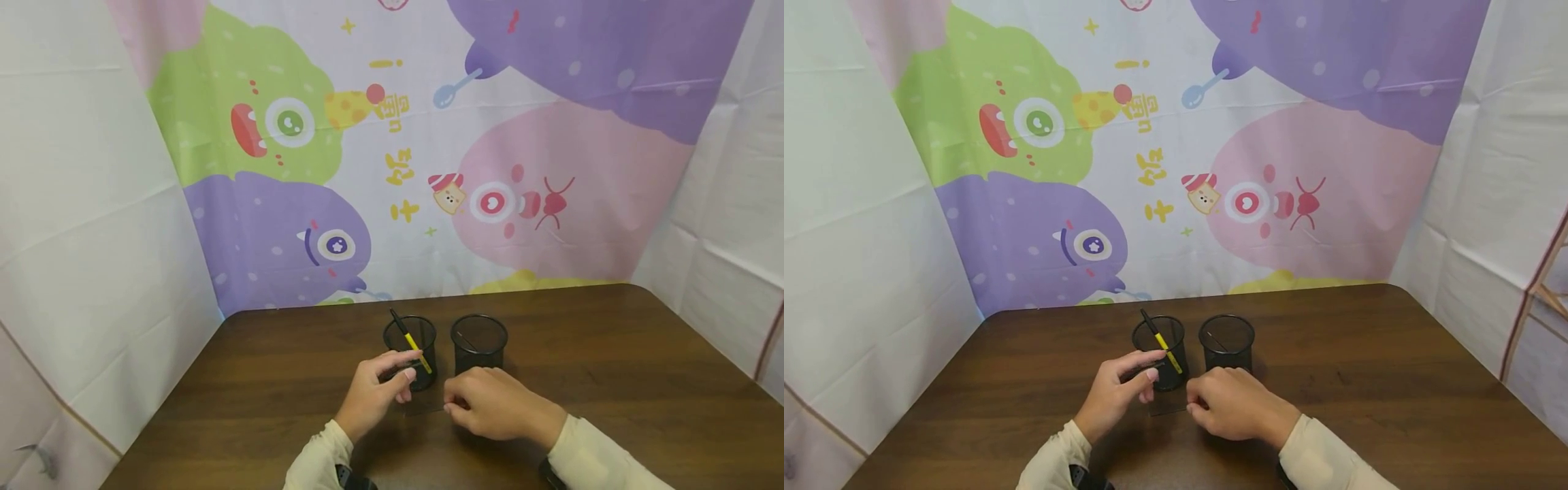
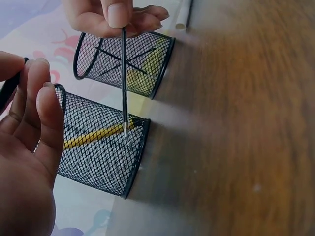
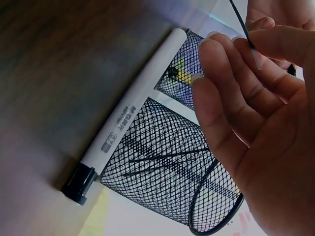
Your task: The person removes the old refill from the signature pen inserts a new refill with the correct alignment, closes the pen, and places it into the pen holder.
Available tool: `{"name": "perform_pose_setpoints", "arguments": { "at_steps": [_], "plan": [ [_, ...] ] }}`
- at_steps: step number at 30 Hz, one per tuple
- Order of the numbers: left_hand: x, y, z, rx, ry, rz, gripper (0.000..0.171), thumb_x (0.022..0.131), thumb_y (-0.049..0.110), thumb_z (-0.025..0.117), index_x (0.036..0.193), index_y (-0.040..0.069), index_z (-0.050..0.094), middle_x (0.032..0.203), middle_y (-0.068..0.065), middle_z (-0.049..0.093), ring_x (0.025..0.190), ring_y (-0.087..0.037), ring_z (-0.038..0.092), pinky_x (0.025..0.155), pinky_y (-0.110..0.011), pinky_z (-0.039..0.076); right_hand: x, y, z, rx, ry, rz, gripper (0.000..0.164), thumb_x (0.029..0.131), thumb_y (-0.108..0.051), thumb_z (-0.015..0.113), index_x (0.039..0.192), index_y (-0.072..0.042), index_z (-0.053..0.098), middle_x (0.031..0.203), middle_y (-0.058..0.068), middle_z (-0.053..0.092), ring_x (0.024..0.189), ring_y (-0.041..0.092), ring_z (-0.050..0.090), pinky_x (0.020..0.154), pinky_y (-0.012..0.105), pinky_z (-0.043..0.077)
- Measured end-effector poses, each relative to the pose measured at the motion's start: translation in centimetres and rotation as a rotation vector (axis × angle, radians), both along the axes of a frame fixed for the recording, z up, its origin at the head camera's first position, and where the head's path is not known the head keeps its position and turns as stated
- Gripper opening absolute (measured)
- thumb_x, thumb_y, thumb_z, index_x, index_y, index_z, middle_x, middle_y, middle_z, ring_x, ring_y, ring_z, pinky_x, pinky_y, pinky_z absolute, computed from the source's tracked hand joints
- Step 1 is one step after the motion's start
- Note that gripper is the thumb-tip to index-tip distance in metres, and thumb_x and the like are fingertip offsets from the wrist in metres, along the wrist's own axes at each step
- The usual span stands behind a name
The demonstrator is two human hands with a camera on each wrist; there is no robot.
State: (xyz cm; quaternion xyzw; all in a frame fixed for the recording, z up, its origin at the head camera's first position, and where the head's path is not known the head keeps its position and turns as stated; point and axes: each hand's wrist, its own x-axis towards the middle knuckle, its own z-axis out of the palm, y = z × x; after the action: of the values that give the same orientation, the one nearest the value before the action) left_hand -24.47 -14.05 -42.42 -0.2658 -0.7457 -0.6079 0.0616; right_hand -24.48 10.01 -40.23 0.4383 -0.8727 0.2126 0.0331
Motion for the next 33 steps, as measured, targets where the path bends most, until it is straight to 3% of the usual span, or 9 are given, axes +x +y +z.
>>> {"name": "perform_pose_setpoints", "arguments": {
  "at_steps": [6, 12, 23, 33],
  "plan": [
    [0.1, 0.0, 0.0, 0.037, -0.047, 0.006, 0.028, 0.095, 0.011, 0.069, 0.120, -0.002, 0.068, 0.101, -0.023, 0.067, 0.065, -0.017, 0.066, 0.060, -0.031, 0.058, -0.1, 0.1, 0.3, 0.038, 0.004, -0.036, 0.012, 0.096, -0.019, 0.066, 0.084, -0.022, 0.067, 0.071, -0.022, 0.053, 0.060, -0.002, 0.049, 0.051, 0.021, 0.044],
    [0.1, -0.1, -0.2, 0.062, -0.029, 0.020, 0.027, 0.093, 0.010, 0.072, 0.115, -0.005, 0.070, 0.102, -0.024, 0.067, 0.066, -0.017, 0.067, 0.060, -0.033, 0.059, 0.0, -0.1, 0.6, 0.056, 0.002, -0.045, 0.011, 0.096, -0.020, 0.066, 0.085, -0.021, 0.068, 0.073, -0.021, 0.055, 0.060, -0.002, 0.049, 0.051, 0.022, 0.044],
    [-0.1, 0.3, -0.1, 0.091, -0.042, 0.030, 0.026, 0.093, 0.004, 0.072, 0.117, -0.004, 0.070, 0.110, -0.020, 0.068, 0.067, -0.017, 0.067, 0.061, -0.032, 0.060, -0.1, -0.5, 0.4, 0.100, 0.058, -0.078, 0.011, 0.093, -0.020, 0.068, 0.083, -0.021, 0.068, 0.072, -0.019, 0.056, 0.059, -0.002, 0.047, 0.051, 0.025, 0.044],
    [-0.1, 0.2, -0.2, 0.064, -0.022, 0.020, 0.027, 0.092, 0.010, 0.073, 0.114, -0.004, 0.071, 0.105, -0.020, 0.067, 0.069, -0.019, 0.068, 0.061, -0.032, 0.059, 0.6, -1.3, 0.0, 0.110, 0.060, -0.020, 0.008, 0.090, -0.021, 0.074, 0.082, -0.023, 0.074, 0.076, -0.020, 0.063, 0.062, -0.004, 0.051, 0.052, 0.022, 0.045]
  ]
}}
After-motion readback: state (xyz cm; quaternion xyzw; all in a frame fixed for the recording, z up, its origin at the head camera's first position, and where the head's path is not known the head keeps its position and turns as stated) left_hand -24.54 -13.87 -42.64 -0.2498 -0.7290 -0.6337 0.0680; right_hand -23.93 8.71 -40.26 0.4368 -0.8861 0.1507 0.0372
